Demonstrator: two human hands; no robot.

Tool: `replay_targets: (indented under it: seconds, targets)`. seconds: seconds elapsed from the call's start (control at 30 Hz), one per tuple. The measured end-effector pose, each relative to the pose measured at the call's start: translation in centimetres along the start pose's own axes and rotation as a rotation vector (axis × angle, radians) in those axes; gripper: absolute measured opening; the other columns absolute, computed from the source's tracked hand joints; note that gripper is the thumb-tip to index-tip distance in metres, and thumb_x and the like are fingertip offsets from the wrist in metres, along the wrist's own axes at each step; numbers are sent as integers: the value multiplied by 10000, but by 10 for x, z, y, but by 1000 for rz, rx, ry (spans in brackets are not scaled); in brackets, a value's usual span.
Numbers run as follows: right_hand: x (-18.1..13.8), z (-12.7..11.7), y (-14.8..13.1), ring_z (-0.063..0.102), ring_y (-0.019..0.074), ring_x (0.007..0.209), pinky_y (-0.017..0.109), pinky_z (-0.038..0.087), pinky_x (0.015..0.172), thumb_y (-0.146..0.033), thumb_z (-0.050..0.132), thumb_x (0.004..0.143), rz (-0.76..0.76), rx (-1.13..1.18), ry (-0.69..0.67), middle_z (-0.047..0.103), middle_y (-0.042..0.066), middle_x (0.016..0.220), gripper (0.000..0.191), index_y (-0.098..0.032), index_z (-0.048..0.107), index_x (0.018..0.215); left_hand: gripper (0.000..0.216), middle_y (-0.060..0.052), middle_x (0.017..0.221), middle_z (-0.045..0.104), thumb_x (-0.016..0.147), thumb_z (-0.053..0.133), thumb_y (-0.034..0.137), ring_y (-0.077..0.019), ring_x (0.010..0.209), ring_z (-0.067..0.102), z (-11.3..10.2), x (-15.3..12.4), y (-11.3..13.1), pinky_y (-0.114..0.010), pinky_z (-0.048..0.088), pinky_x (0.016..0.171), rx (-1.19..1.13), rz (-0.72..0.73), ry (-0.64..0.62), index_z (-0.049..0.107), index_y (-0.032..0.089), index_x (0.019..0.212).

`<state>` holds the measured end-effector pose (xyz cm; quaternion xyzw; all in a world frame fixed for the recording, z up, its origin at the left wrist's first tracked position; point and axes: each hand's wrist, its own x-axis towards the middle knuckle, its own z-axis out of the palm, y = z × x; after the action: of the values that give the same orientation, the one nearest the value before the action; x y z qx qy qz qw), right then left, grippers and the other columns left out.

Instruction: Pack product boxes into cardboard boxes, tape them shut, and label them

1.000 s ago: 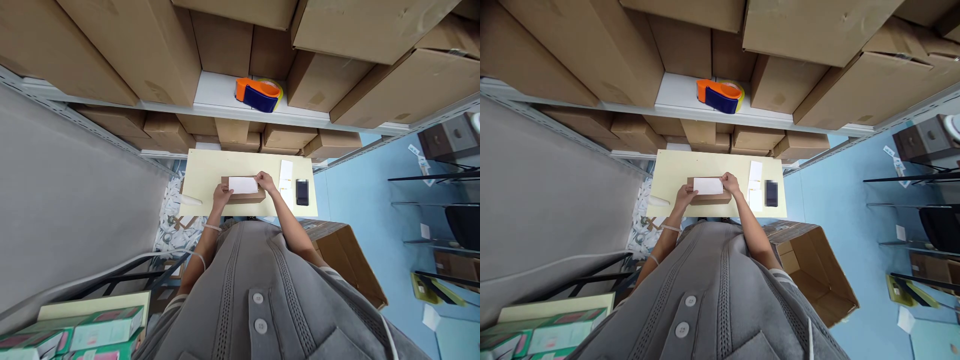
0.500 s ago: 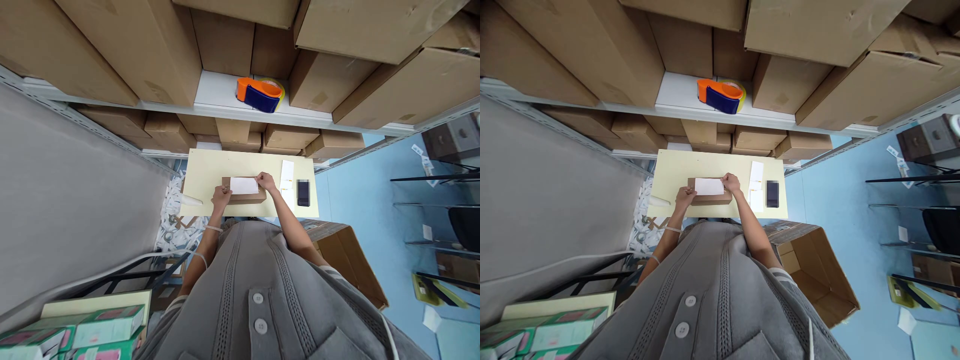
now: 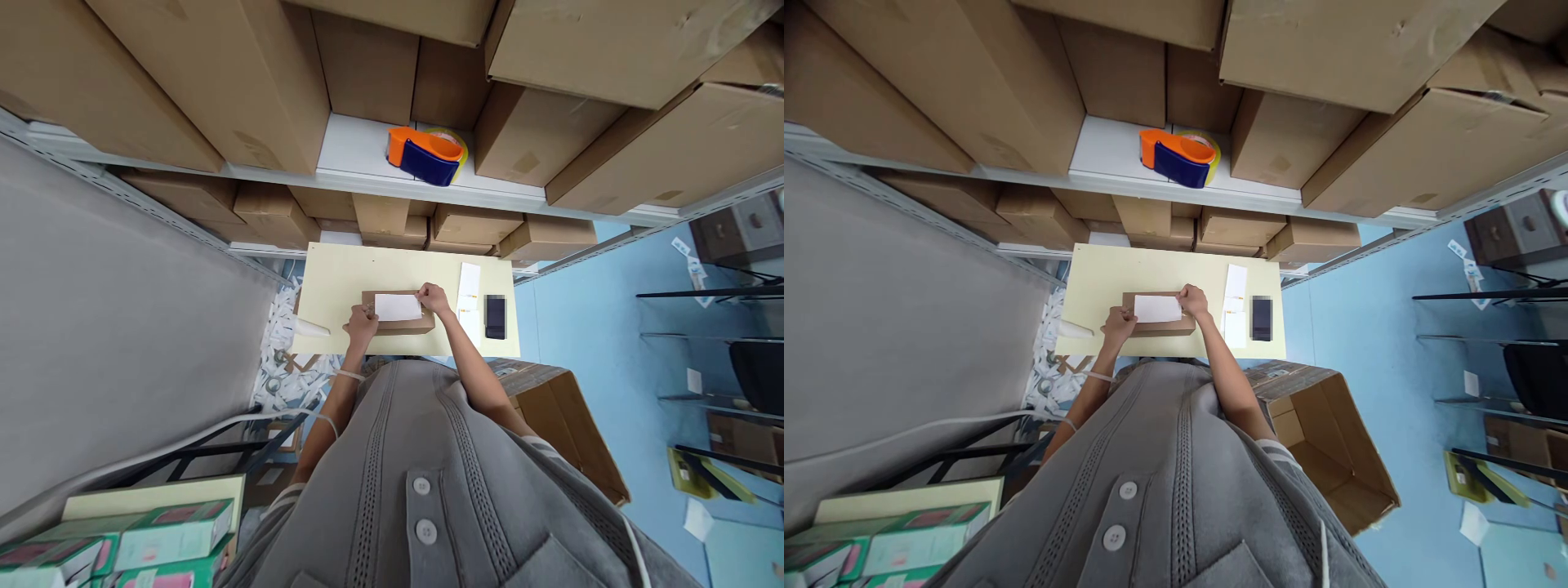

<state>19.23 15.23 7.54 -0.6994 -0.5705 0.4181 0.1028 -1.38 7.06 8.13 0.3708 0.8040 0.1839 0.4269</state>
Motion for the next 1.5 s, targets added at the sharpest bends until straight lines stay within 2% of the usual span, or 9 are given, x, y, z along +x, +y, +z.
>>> replay_targets:
  seconds: [0.43, 0.7, 1.0, 1.23, 1.4, 1.5]
  targets:
    - [0, 3, -1, 552, 139, 706, 241, 401, 633, -153, 578, 748, -20, -41, 8, 617, -18, 729, 186, -225, 462, 622, 398, -88, 943, 706, 707, 626, 132, -330, 1124, 609, 0, 0, 1, -446, 275, 1004, 14, 5, 4, 509, 216, 1078]
    - [-3, 5, -3, 566, 159, 747, 260, 401, 639, -147, 572, 768, -24, -93, 25, 625, -5, 770, 192, -231, 451, 646, 388, -70, 860, 680, 692, 638, 109, -347, 1145, 598, 2, 0, -3, -450, 267, 1008, -47, 20, 8, 515, 217, 1044]
    - [-7, 9, -5, 567, 170, 779, 267, 389, 612, -132, 563, 797, -28, -184, 35, 628, 19, 846, 219, -231, 417, 668, 400, -92, 914, 698, 716, 607, 113, -338, 1126, 612, 7, -1, -6, -448, 267, 997, 19, 38, 30, 505, 206, 1091]
    - [-11, 11, -8, 579, 196, 824, 295, 422, 664, -155, 576, 821, -27, -265, 41, 604, 62, 939, 124, -222, 496, 753, 397, -123, 979, 700, 737, 577, 104, -345, 1098, 622, 6, -8, -3, -451, 274, 987, 56, 62, 34, 494, 183, 1117]
    - [-15, 10, -16, 607, 234, 925, 328, 457, 741, -163, 569, 849, 8, -336, 12, 585, 107, 1066, 57, -209, 548, 876, 399, -126, 938, 703, 752, 548, 86, -345, 1052, 638, 5, -18, 1, -457, 281, 978, 70, 106, 40, 492, 164, 1139]
    - [-16, 9, -20, 626, 231, 974, 324, 482, 768, -194, 546, 874, 58, -414, -22, 602, 106, 1132, 98, -201, 575, 968, 394, -111, 914, 699, 776, 512, 80, -322, 1021, 650, 5, -22, 3, -441, 299, 968, 130, 110, 35, 478, 140, 1165]
